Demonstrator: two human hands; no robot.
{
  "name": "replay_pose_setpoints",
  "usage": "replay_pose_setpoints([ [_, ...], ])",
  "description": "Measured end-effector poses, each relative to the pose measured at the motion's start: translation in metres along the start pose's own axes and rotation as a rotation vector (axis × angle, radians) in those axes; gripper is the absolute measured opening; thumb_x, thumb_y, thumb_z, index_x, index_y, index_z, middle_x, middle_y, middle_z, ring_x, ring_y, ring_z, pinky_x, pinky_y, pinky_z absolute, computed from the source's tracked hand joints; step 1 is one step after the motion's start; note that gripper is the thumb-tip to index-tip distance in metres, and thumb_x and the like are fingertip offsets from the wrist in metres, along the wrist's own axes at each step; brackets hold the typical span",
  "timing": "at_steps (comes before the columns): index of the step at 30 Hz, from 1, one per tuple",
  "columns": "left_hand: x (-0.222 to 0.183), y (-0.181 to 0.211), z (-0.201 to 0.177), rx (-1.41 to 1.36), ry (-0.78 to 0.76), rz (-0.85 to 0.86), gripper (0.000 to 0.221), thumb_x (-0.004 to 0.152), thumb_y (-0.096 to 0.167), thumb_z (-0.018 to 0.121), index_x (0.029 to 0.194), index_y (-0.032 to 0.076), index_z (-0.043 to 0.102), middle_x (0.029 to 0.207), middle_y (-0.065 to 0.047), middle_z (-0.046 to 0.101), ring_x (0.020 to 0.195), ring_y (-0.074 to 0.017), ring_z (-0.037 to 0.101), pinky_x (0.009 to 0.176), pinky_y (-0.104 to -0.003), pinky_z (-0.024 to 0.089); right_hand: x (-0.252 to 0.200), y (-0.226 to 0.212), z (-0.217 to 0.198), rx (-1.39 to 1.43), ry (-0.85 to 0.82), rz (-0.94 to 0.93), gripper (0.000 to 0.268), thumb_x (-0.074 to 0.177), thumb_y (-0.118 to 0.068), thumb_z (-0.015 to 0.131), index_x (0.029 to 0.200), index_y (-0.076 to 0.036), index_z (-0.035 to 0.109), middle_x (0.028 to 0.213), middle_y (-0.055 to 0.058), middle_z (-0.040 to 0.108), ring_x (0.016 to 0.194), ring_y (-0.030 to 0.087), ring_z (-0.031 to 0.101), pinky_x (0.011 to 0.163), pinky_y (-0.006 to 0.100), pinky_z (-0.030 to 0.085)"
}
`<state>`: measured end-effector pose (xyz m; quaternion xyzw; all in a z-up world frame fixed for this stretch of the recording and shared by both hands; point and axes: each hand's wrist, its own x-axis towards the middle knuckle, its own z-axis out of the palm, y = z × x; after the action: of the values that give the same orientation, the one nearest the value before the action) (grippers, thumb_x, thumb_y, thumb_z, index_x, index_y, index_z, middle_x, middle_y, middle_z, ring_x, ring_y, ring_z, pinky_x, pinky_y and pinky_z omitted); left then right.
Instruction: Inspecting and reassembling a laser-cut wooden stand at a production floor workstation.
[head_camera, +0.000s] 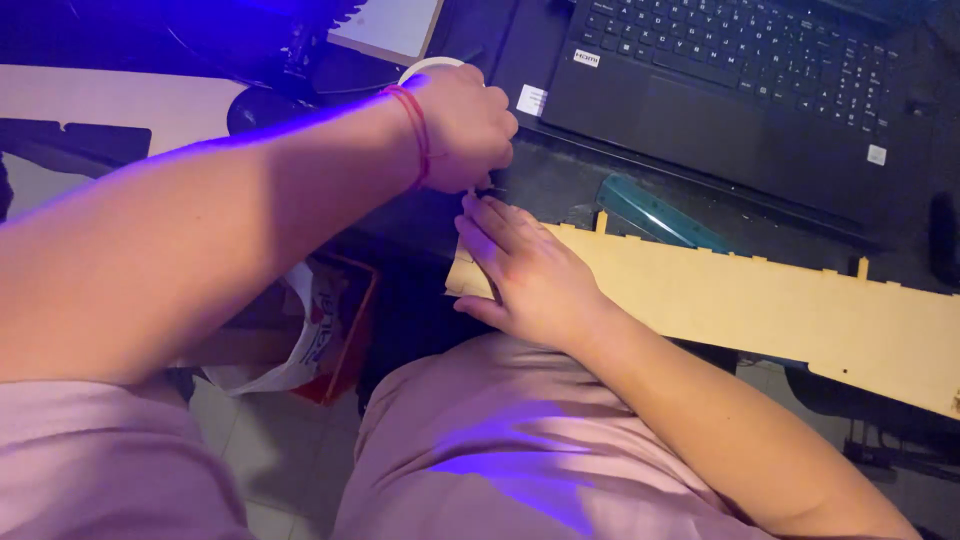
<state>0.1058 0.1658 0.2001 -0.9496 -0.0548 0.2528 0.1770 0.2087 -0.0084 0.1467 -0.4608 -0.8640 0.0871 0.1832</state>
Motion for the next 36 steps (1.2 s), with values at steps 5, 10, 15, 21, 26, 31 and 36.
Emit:
replay_pose_setpoints([
  [5, 0.007, -0.003, 0.006, -0.031, 0.021, 0.000, 0.037, 0.092, 0.056, 0.059, 0.107, 0.026, 0.074, 0.105, 0.000, 0.071, 0.105, -0.0274, 0.064, 0.081, -0.043, 0.051, 0.000, 0.001, 0.000, 0.028, -0.002, 0.014, 0.082, 0.081, -0.043, 0.078, 0.138, 0.007, 0.047, 0.147, 0.028, 0.043, 0.136, 0.043, 0.042, 0.114, 0.050, 0.035],
  [10, 0.000, 0.007, 0.004, 0.001, 0.012, 0.033, 0.026, 0.097, 0.040, 0.058, 0.107, 0.022, 0.074, 0.104, -0.004, 0.072, 0.101, -0.0281, 0.063, 0.078, -0.042, 0.049, -0.002, 0.003, 0.005, 0.043, 0.014, 0.035, 0.082, 0.080, -0.040, 0.081, 0.140, 0.004, 0.048, 0.149, 0.024, 0.044, 0.139, 0.040, 0.042, 0.116, 0.049, 0.033],
  [15, -0.003, 0.020, 0.030, 0.074, 0.413, -0.014, 0.018, 0.085, 0.018, 0.061, 0.072, 0.026, 0.070, 0.076, 0.003, 0.067, 0.072, -0.0234, 0.064, 0.061, -0.038, 0.048, -0.003, 0.003, 0.005, 0.026, 0.014, 0.037, 0.081, 0.080, -0.044, 0.078, 0.139, 0.004, 0.049, 0.145, 0.024, 0.048, 0.136, 0.041, 0.043, 0.112, 0.050, 0.038],
  [21, -0.011, 0.040, 0.058, -0.009, 0.470, -0.293, 0.013, 0.080, 0.018, 0.062, 0.069, 0.026, 0.061, 0.065, 0.005, 0.064, 0.056, -0.0193, 0.066, 0.043, -0.036, 0.045, -0.002, 0.006, 0.006, 0.010, 0.036, -0.009, 0.087, 0.079, -0.044, 0.081, 0.142, 0.005, 0.045, 0.144, 0.024, 0.048, 0.136, 0.041, 0.044, 0.114, 0.049, 0.036],
  [26, -0.017, 0.033, 0.050, -0.477, 0.182, -0.401, 0.033, 0.100, 0.030, 0.052, 0.082, 0.012, 0.072, 0.077, -0.010, 0.070, 0.072, -0.0357, 0.072, 0.056, -0.049, 0.057, -0.001, 0.003, 0.003, -0.019, 0.042, -0.007, 0.082, 0.077, -0.047, 0.080, 0.135, 0.005, 0.053, 0.141, 0.025, 0.050, 0.132, 0.041, 0.049, 0.112, 0.048, 0.039],
  [31, -0.074, 0.028, 0.001, -1.132, 0.237, -0.576, 0.045, 0.101, 0.039, 0.048, 0.066, 0.012, 0.053, 0.066, -0.014, 0.054, 0.067, -0.0331, 0.046, 0.065, -0.044, 0.039, 0.000, 0.003, 0.001, 0.022, -0.004, 0.026, 0.085, 0.076, -0.040, 0.084, 0.139, 0.005, 0.049, 0.148, 0.023, 0.045, 0.136, 0.042, 0.044, 0.112, 0.050, 0.037],
  [36, -0.155, 0.047, 0.010, -1.425, 0.780, -0.354, 0.027, 0.109, 0.021, 0.045, 0.092, 0.009, 0.062, 0.074, 0.001, 0.053, 0.067, -0.0100, 0.048, 0.065, -0.025, 0.040, 0.008, -0.001, -0.004, 0.103, -0.048, 0.031, 0.081, 0.080, -0.042, 0.077, 0.138, 0.007, 0.049, 0.144, 0.033, 0.046, 0.132, 0.048, 0.046, 0.111, 0.052, 0.035],
])
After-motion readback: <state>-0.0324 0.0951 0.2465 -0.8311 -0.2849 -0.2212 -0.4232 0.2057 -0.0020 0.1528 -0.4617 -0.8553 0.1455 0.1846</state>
